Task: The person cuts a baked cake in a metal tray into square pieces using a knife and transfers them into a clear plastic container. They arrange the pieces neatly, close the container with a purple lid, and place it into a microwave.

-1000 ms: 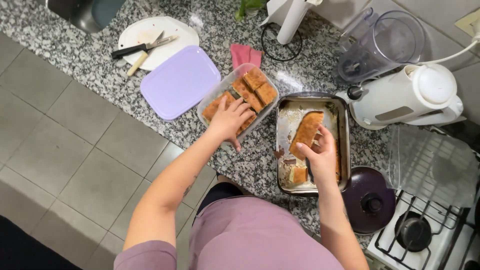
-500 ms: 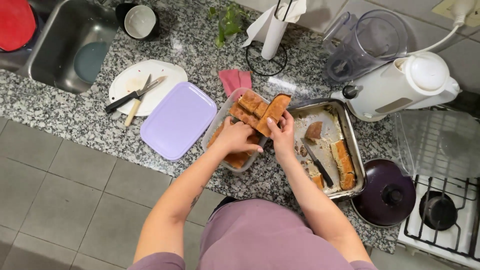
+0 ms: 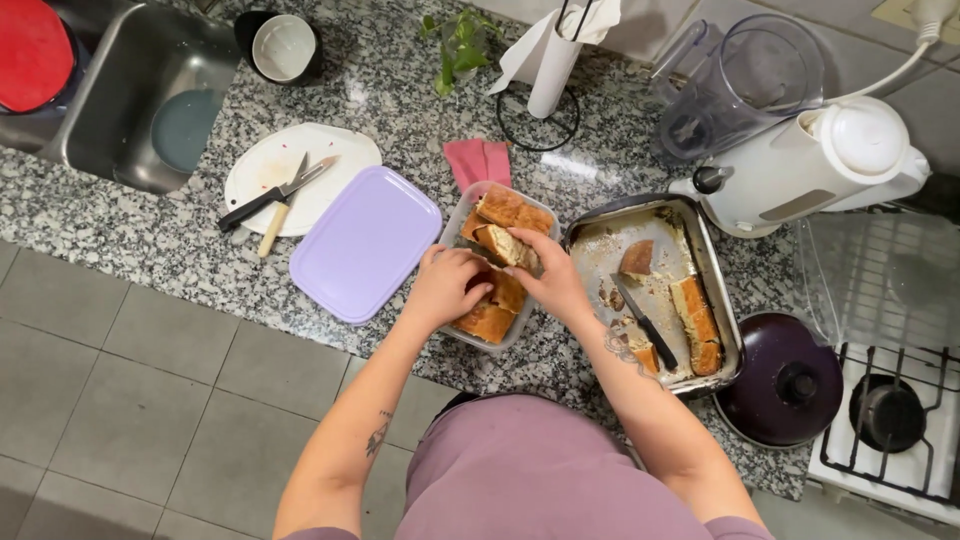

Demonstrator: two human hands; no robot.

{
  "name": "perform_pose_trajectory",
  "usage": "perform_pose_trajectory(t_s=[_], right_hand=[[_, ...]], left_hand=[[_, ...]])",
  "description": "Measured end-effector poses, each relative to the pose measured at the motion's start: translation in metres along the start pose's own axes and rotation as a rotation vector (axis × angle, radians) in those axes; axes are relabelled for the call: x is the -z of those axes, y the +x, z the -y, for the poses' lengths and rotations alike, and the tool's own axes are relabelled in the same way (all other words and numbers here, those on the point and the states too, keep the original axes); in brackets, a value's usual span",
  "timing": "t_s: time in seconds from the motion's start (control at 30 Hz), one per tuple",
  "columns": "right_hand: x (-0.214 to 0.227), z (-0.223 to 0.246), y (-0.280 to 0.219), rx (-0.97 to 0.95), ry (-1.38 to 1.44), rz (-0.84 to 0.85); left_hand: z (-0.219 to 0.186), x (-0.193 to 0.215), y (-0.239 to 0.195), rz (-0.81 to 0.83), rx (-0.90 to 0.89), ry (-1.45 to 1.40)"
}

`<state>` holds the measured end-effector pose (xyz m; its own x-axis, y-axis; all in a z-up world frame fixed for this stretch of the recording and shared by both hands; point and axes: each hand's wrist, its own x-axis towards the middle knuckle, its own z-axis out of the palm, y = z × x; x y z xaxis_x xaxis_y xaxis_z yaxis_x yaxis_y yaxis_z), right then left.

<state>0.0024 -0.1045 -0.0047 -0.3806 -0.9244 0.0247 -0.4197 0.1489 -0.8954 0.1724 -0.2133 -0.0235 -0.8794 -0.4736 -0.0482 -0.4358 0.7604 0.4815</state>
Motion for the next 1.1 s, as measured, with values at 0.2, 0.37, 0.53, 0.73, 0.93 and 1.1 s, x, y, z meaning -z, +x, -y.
perform_pose_trajectory(t_s=[0.2, 0.37, 0.53, 0.73, 0.93, 1.1], right_hand=[[-0.001, 0.006, 0.01, 0.14, -0.441, 0.269], [0.003, 0.02, 0.004, 0.156, -0.486, 0.228], [0.001, -0.002, -0.006, 0.13, -0.516, 0.133], [-0.003, -0.011, -0.005, 0.134, -0.535, 0.116], [-0.003, 0.035, -0.02, 0.209, -0.582, 0.052], [-0.038, -0.014, -0.04, 0.259, -0.931, 0.084]], left_hand=[[0.001, -0.006, -0.012, -0.072, -0.025, 0.023], [0.013, -0.009, -0.019, -0.514, -0.12, -0.008], [0.017, -0.007, -0.002, -0.495, 0.098, 0.116], [0.037, -0.029, 0.022, -0.331, 0.109, 0.171], [0.04, -0.024, 0.031, -0.232, 0.12, 0.281], [0.021, -0.021, 0.016, -0.257, 0.108, 0.257]])
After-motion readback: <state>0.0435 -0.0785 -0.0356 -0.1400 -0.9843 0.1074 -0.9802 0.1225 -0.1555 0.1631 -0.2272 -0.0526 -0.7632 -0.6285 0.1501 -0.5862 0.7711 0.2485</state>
